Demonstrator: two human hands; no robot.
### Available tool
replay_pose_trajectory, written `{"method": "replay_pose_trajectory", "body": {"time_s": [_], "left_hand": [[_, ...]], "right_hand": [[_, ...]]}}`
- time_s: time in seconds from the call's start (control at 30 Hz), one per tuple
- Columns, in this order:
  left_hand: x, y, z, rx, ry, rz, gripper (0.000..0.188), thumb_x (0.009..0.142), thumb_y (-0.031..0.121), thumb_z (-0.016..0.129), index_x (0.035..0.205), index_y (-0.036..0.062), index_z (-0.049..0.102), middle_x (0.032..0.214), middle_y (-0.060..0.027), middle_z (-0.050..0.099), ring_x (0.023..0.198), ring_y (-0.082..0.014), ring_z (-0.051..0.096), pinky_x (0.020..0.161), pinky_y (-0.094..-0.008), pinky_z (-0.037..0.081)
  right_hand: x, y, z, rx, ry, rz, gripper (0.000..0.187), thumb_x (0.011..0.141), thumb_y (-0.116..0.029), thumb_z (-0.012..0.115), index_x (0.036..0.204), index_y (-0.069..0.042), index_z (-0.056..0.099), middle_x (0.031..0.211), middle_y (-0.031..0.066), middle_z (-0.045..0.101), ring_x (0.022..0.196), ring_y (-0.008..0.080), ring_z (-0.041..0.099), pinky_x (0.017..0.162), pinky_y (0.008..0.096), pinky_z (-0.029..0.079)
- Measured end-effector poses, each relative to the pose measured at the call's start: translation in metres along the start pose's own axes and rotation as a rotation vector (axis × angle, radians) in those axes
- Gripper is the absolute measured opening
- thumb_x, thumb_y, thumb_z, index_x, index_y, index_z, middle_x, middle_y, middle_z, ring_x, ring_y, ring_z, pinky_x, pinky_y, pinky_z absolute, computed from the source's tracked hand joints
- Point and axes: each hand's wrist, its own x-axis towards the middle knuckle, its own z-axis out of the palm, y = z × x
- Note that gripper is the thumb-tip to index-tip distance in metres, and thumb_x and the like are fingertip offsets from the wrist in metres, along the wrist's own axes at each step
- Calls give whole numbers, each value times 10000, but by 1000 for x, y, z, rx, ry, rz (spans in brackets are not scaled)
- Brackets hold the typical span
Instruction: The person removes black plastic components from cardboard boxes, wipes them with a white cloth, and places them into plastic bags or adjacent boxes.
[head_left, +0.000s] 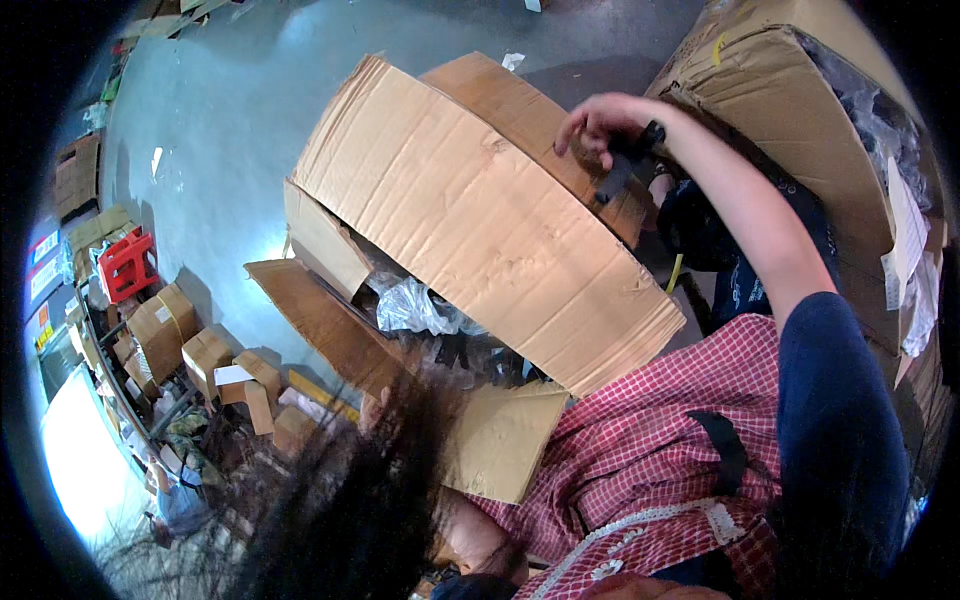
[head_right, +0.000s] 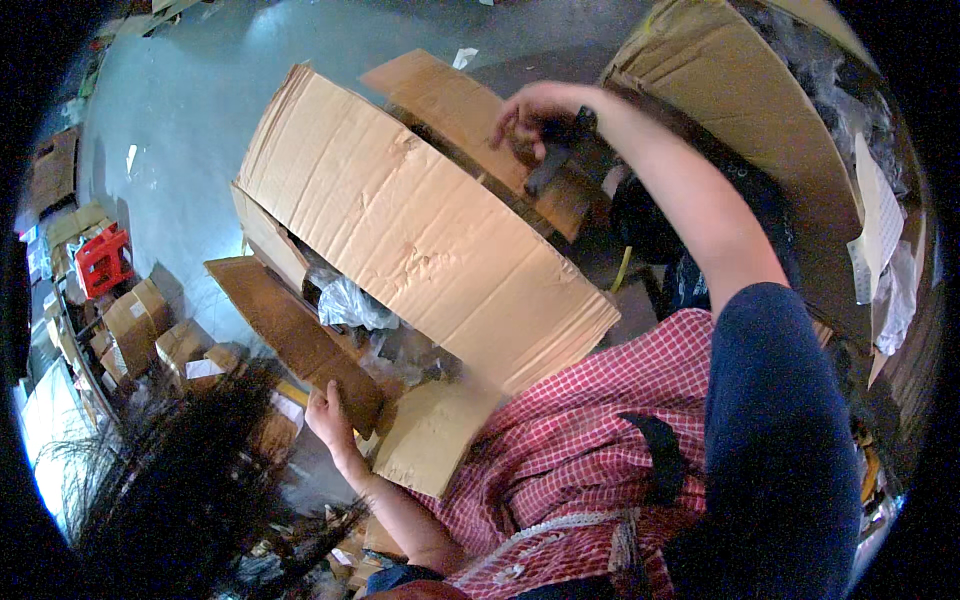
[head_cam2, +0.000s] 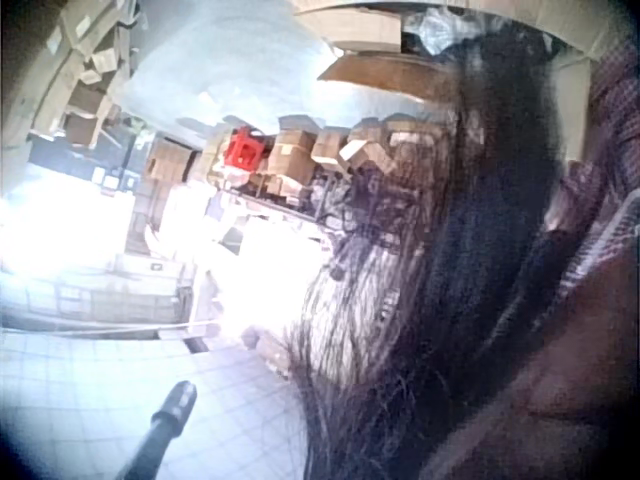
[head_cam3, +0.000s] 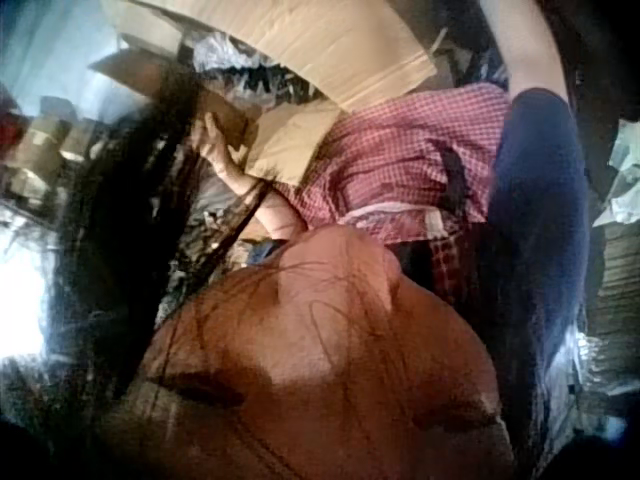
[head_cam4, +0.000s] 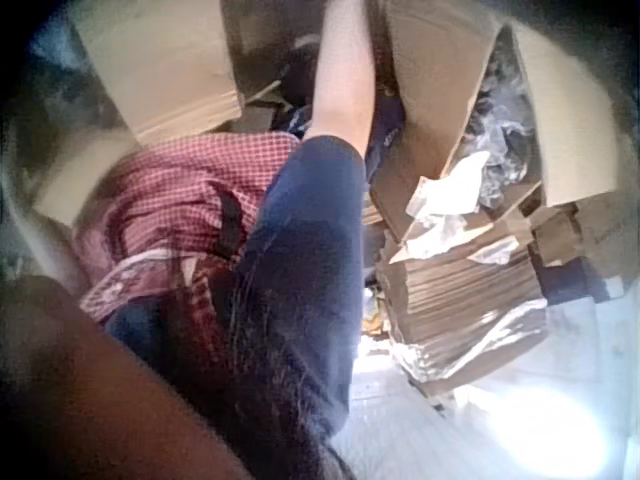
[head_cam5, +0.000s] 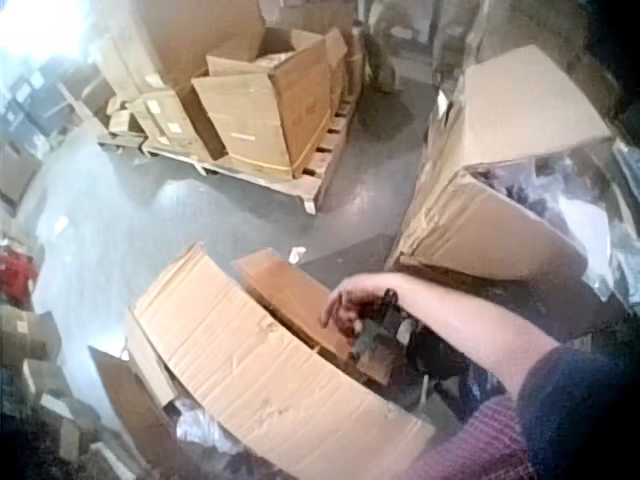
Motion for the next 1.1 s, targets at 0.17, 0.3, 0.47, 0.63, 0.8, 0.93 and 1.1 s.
{"method": "replay_pose_trajectory", "body": {"time_s": [0.17, 0.3, 0.47, 0.63, 0.8, 0.93, 1.1], "left_hand": [[-7, 22, 2, -276, 4, -95, 413, 911, 274, 643, 690, -59, 542, 625, -193, 529, 578, -310, 470, 590, -432, 387], [0, -9, 2, -8, -35, -122, 414, 916, 315, 635, 793, -80, 616, 774, -223, 637, 700, -350, 562, 682, -438, 445], [5, -50, 15, 50, 4, 5, 403, 921, 322, 627, 918, -81, 646, 910, -229, 669, 821, -372, 595, 777, -431, 467], [7, -59, 22, -53, 67, 96, 392, 911, 317, 628, 937, -74, 638, 974, -249, 662, 872, -397, 591, 826, -430, 463], [3, -52, 22, -164, 22, -55, 374, 916, 312, 623, 914, -62, 632, 866, -191, 668, 791, -302, 594, 771, -394, 471], [-6, 10, -6, -8, -144, -100, 370, 910, 307, 635, 831, -55, 643, 802, -188, 654, 744, -292, 588, 707, -427, 455], [-16, -28, 9, 103, 116, 95, 399, 899, 341, 640, 863, -56, 662, 783, -213, 644, 747, -357, 577, 725, -473, 446]], "right_hand": [[40, 62, 3, 115, -52, -33, 471, 799, 8, 413, 1214, 20, 636, 897, 183, 719, 544, 184, 643, 581, 303, 561], [47, 42, 5, -61, -12, 111, 536, 717, 82, 458, 1217, 20, 641, 952, 228, 726, 443, 145, 589, 425, 245, 443], [68, 40, 13, -219, 112, 191, 247, 780, -3, 518, 931, 29, 711, 809, 213, 723, 461, 204, 628, 425, 303, 496], [65, 34, 56, -926, 455, -176, 214, 731, -142, 618, 812, 26, 724, 751, 214, 700, 692, 318, 708, 599, 425, 558], [63, 23, 117, -1071, 440, -60, 347, 818, -330, 619, 932, -25, 741, 1004, 176, 717, 963, 348, 685, 815, 459, 540], [75, 26, 108, -1154, 415, -7, 331, 810, -320, 633, 973, -51, 740, 1035, 155, 717, 978, 331, 687, 821, 447, 541], [117, 55, 42, -790, 431, -70, 364, 789, -328, 627, 1038, -84, 731, 1075, 172, 702, 1005, 343, 673, 824, 439, 534]]}}
